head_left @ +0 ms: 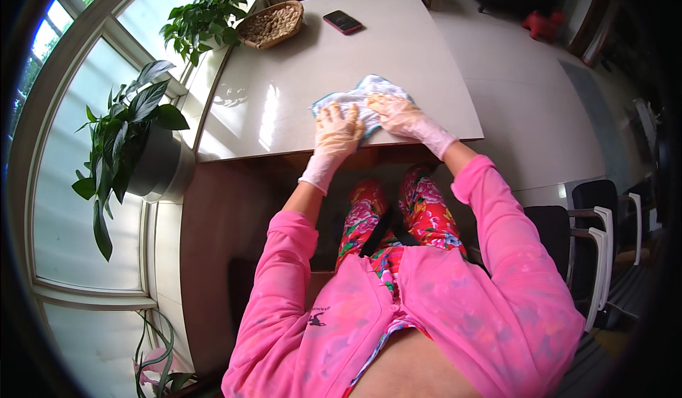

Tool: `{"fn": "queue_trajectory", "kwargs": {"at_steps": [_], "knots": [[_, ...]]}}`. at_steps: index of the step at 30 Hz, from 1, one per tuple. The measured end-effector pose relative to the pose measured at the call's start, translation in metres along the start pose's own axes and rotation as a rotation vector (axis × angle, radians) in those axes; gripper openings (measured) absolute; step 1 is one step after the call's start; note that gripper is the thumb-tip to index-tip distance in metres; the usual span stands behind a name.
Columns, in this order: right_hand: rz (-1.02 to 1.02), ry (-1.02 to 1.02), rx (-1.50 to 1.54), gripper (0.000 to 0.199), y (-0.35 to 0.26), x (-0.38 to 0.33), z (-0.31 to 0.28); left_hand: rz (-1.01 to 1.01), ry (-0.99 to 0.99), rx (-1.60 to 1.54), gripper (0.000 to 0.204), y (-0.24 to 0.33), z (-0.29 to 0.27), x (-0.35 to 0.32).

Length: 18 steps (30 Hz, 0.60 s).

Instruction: The person wipes a white table surface with a cloth while wearing gloves. They repeatedly move a basket of peanuts and a smartphone aside to clean underneath, then return them to the table.

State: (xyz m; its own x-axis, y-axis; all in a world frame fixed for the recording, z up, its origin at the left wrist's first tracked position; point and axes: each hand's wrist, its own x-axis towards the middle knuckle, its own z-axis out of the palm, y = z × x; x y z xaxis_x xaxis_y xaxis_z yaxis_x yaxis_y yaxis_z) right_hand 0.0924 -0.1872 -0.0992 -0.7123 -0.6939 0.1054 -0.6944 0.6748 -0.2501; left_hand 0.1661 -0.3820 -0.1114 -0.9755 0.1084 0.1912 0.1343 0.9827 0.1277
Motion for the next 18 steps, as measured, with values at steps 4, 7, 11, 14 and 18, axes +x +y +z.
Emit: {"fn": "queue_trajectory", "kwargs": {"at_steps": [4, 7, 11, 14, 18], "knots": [[0.124, 0.028, -0.068, 0.05, 0.061, -0.07, -0.02, 0.169, -0.014, -0.024, 0.058, 0.078, 0.013, 0.03], [0.192, 0.084, -0.016, 0.048, 0.079, -0.108, -0.022, 0.249, -0.049, -0.063, 0.057, 0.109, 0.02, 0.04], [0.263, 0.164, 0.012, 0.047, 0.081, -0.136, -0.022, 0.287, -0.024, -0.11, 0.054, 0.137, 0.02, 0.042], [0.27, 0.077, 0.005, 0.048, 0.083, -0.135, -0.024, 0.349, 0.037, -0.131, 0.053, 0.135, 0.015, 0.035], [0.157, 0.019, 0.041, 0.047, 0.054, -0.109, -0.025, 0.365, 0.148, -0.073, 0.051, 0.107, 0.015, 0.012]]}}
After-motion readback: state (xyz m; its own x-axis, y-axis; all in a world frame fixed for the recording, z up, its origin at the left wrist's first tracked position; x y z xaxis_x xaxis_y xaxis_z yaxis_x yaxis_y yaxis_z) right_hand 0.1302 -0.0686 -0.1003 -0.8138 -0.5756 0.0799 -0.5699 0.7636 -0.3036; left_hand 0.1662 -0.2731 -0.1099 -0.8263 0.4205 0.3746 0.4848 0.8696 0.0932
